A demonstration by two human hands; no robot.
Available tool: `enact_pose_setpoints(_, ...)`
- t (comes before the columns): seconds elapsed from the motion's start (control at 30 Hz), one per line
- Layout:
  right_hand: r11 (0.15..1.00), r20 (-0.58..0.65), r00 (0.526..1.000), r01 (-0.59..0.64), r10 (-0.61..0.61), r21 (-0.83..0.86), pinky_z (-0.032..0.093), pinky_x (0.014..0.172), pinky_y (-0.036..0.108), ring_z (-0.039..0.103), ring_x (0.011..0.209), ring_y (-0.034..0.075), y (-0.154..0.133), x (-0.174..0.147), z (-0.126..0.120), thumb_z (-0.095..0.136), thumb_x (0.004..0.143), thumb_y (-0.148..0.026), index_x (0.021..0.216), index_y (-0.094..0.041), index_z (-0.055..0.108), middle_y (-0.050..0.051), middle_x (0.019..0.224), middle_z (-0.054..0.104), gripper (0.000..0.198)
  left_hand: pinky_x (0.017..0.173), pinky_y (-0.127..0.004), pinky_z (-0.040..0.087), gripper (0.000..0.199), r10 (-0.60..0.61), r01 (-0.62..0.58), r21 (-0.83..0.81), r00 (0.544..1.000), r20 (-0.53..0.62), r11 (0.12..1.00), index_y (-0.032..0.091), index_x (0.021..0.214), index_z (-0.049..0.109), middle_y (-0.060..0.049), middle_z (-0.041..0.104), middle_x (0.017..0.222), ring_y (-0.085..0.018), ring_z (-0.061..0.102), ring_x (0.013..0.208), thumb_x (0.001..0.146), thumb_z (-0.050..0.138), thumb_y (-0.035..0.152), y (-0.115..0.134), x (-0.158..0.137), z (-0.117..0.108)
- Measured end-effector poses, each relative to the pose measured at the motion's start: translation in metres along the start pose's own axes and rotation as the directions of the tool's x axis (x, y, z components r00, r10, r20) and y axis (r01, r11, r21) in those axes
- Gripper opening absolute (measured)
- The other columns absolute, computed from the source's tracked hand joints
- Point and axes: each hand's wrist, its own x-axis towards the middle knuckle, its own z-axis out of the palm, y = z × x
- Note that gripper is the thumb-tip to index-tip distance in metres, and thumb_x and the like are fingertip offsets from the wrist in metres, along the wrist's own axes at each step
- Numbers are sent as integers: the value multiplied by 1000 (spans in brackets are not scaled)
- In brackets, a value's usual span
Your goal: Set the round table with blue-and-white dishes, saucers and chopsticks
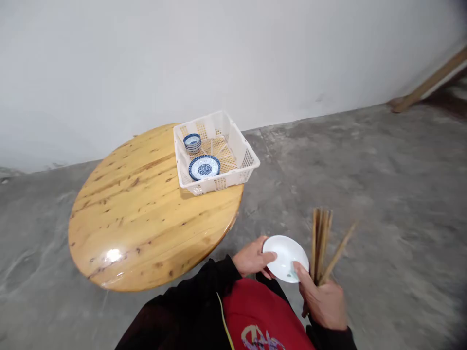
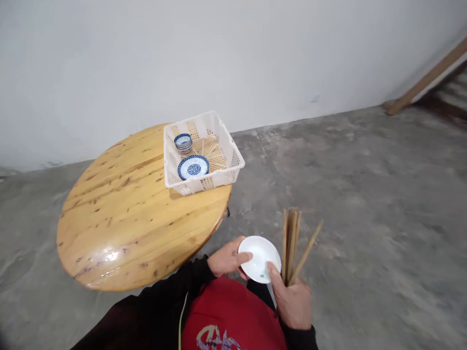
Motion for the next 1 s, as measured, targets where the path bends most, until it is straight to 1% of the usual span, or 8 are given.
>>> enact_pose_setpoints(0.13, 982, 108, 978, 170, -179, 81, 48, 48, 30, 66, 58, 27, -32, 79, -23, 57, 75, -62, 67, -14, 70, 11, 55, 64, 51, 48, -24, 54, 51, 154, -153, 20, 963, -219, 988, 15, 121, 49, -6, 62, 92, -16, 64, 65, 81, 65, 41, 40, 21, 5)
enact_pose_setpoints(0.27, 941, 213, 922, 287, -323, 182, 49, 51, 30, 64, 58, 26, -71, 134, -42, 59, 72, -61, 68, -14, 70, 8, 56, 64, 49, 48, -24, 54, 60, 205, -240, -51, 908, -365, 969, 12, 124, 50, -10, 63, 100, -19, 64, 75, 77, 69, 45, 81, 32, 12)
enact_pose_setpoints(0.47, 856, 381, 773, 395, -506, 334, 51, 59, 30, 67, 67, 27, -125, 189, -33, 60, 75, -60, 78, -11, 72, 9, 68, 70, 51, 48, -22, 53, 74, 196, -310, -148, 836, -512, 939, 14, 134, 50, -12, 69, 102, -19, 67, 72, 73, 74, 49, 129, 32, -5)
enact_pose_setpoints(0.57, 817, 421, 705, 437, -571, 377, 51, 59, 29, 66, 68, 25, -152, 213, -15, 59, 79, -61, 83, -12, 72, 7, 71, 70, 52, 47, -22, 52, 75, 185, -312, -129, 798, -574, 941, 12, 133, 52, -11, 70, 95, -19, 68, 68, 72, 75, 49, 152, 32, -29)
enact_pose_setpoints(0.7, 771, 460, 625, 438, -631, 463, 51, 60, 28, 65, 71, 24, -193, 245, 12, 62, 79, -62, 78, -15, 69, 6, 72, 69, 48, 46, -22, 52, 72, 208, -329, -102, 779, -591, 939, 11, 131, 54, -10, 71, 90, -17, 67, 61, 73, 75, 48, 181, 38, -74)
enact_pose_setpoints(0.8, 779, 506, 610, 341, -609, 526, 46, 49, 24, 60, 61, 20, -223, 268, 35, 66, 78, -63, 72, -18, 65, 4, 59, 61, 45, 47, -22, 53, 71, 222, -354, -95, 752, -620, 931, 12, 133, 53, -11, 73, 94, -16, 67, 57, 73, 74, 44, 197, 46, -110)
enact_pose_setpoints(0.9, 797, 568, 594, 228, -569, 560, 33, 37, 20, 46, 44, 12, -252, 289, 58, 73, 74, -62, 70, -19, 60, -2, 49, 50, 45, 50, -24, 55, 75, 247, -383, -89, 737, -629, 919, 13, 139, 48, -13, 73, 101, -17, 69, 60, 75, 75, 40, 211, 57, -146)
enact_pose_setpoints(1.0, 816, 623, 584, 125, -521, 565, 25, 32, 19, 33, 36, 5, -276, 308, 78, 80, 68, -61, 70, -17, 58, -5, 50, 48, 48, 53, -25, 56, 74, 242, -377, -82, 731, -638, 923, 13, 140, 46, -14, 73, 103, -18, 70, 64, 77, 75, 38, 222, 69, -180)
